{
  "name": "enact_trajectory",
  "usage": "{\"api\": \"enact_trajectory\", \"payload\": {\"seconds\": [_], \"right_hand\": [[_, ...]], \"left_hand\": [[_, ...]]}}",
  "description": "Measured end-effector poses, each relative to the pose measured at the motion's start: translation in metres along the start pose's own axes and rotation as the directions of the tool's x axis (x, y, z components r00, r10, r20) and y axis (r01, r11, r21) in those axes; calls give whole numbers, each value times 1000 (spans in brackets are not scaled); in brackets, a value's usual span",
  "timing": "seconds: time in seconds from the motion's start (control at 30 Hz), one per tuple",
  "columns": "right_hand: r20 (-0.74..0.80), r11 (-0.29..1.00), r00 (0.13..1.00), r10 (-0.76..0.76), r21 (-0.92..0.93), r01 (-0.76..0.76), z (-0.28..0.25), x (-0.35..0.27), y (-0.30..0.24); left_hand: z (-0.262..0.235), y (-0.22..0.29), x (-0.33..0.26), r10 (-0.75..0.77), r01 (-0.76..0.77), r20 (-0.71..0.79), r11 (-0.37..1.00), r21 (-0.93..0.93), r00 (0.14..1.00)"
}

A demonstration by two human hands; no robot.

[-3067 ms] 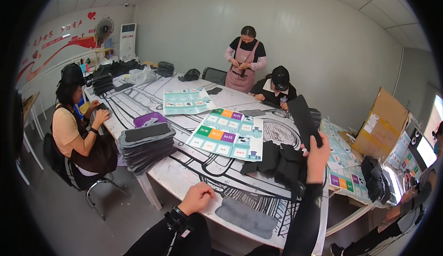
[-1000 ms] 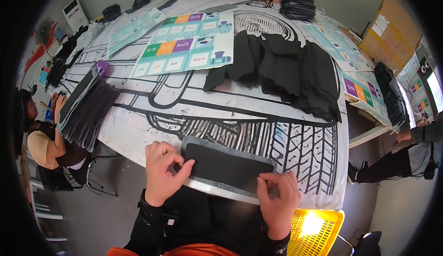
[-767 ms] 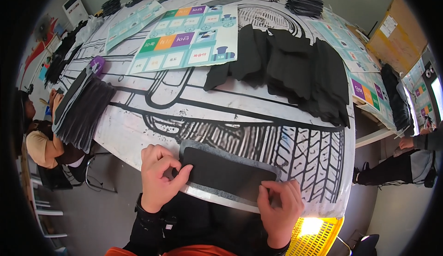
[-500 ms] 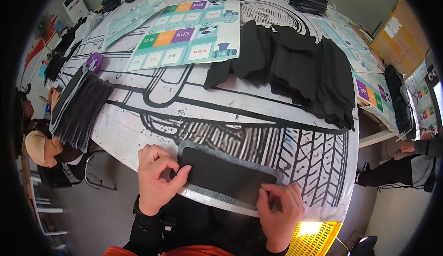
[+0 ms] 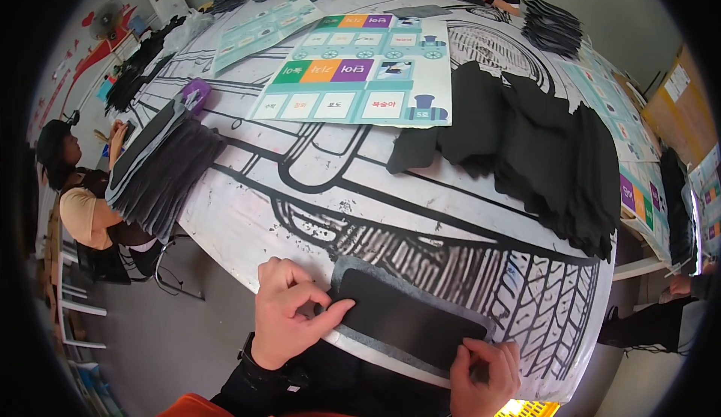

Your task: Sorting and inspecting shoe upper components at a manufacturing table.

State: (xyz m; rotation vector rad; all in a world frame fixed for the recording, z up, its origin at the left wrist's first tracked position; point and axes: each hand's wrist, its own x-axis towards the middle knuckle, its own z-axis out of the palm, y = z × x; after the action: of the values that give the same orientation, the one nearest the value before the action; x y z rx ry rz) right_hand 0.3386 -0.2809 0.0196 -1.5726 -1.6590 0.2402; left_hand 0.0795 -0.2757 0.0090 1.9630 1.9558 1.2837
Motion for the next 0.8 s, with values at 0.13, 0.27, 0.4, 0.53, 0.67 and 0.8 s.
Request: {"api": "enact_trajectory", "payload": {"seconds": [0.13,0.27,0.4,0.53,0.67,0.8], "right_hand": [[-6,1000,1000,5,12,-5,3,-3,3],[16,1000,1000,-10,-5,10,3,1,2],[46,999,998,-41,-28,42,-2,5,2],[7,1000,1000,-7,-11,7,2,3,6],[12,999,999,32,-39,-31,6,6,-5],[20,998,998,60,-2,-60,5,6,-2]], "left_hand": [[-2,-1,-2,-8,8,15,1000,13,1000],[-3,-5,-3,-6,5,33,1000,22,999],[-2,0,4,1,-1,46,1000,2,999],[2,0,4,-9,8,54,1000,21,998],[1,-2,2,-17,14,42,997,81,999],[2,2,4,-52,45,67,994,102,996]]}}
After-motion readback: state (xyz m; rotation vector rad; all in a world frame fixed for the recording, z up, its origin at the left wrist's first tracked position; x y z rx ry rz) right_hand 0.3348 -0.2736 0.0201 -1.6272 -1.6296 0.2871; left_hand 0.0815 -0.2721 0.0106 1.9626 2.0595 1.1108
